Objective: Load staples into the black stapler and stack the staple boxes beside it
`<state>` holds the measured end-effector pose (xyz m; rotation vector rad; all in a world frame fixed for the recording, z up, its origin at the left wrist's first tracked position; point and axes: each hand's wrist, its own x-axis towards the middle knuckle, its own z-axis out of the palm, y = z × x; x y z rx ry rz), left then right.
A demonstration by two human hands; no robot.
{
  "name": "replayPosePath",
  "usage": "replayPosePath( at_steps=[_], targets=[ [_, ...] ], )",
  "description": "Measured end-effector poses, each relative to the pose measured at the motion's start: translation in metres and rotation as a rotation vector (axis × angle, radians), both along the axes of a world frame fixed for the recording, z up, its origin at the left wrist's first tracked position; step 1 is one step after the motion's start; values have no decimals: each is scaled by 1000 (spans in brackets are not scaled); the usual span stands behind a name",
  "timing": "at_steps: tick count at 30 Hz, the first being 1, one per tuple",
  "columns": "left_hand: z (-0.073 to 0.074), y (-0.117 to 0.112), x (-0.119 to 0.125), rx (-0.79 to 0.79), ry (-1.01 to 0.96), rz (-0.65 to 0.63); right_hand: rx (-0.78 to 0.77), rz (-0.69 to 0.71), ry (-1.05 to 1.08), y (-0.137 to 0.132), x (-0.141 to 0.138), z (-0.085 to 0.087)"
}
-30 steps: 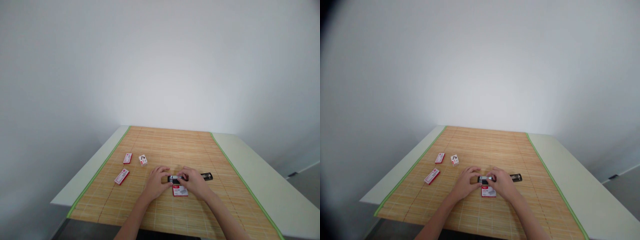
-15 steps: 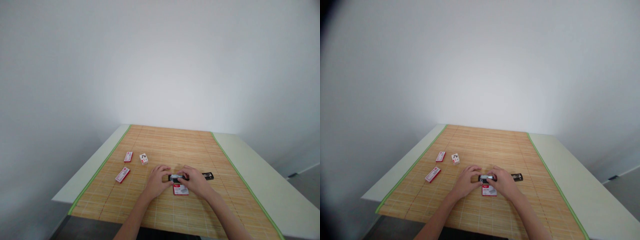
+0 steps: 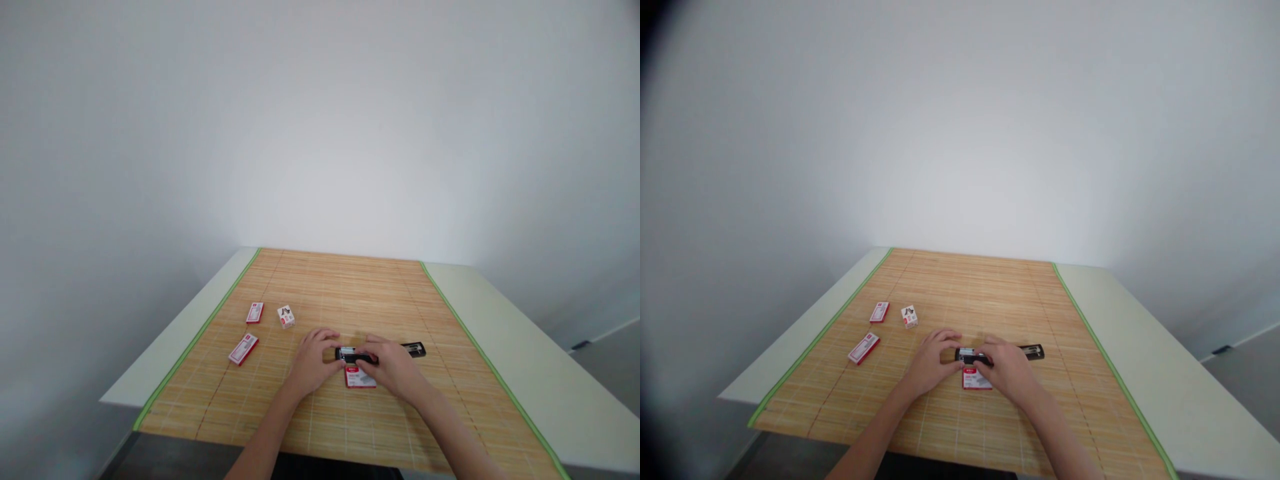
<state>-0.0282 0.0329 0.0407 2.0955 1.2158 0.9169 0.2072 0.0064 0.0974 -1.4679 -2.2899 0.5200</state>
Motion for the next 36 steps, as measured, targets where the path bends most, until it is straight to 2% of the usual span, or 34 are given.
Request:
replayPosePath(
  at_steps=[4, 8, 10, 13, 15, 17, 21, 24, 26, 29, 31, 33, 36],
  targets=[
    [0, 0, -1, -3, 13, -2, 100, -45, 49, 1, 32, 6],
    [1, 0, -1, 5, 4, -6, 147, -258, 225, -3, 88, -3],
    [0, 0, -1, 3, 0, -5, 33, -348, 407, -10, 109, -15],
    [0, 0, -1, -12, 1, 1, -209, -374, 735, -21, 120, -36],
    [0, 1, -1, -15, -1, 1, -278, -374, 886, -24, 115, -46],
    [0, 1, -1, -12, -3, -2, -262, -382, 960, -24, 107, -50],
    [1, 1, -1, -19, 7, -6, -157, -316, 950, -13, 85, -37],
    [1, 1, -1, -20, 10, 0, -175, -198, 865, -3, 60, -17],
    [0, 1, 0, -15, 11, 1, -169, -120, 728, 3, 37, -7],
    [0, 0, -1, -4, 15, -8, -104, -5, 464, 8, 2, 1],
    [1, 0, -1, 0, 20, -15, -81, 18, 370, 10, -14, 3],
    [1, 0, -1, -2, 27, -15, -72, 24, 344, 11, -20, 4],
    [2, 0, 0, -9, 34, -10, -95, 55, 347, 10, -14, 7]
  ],
)
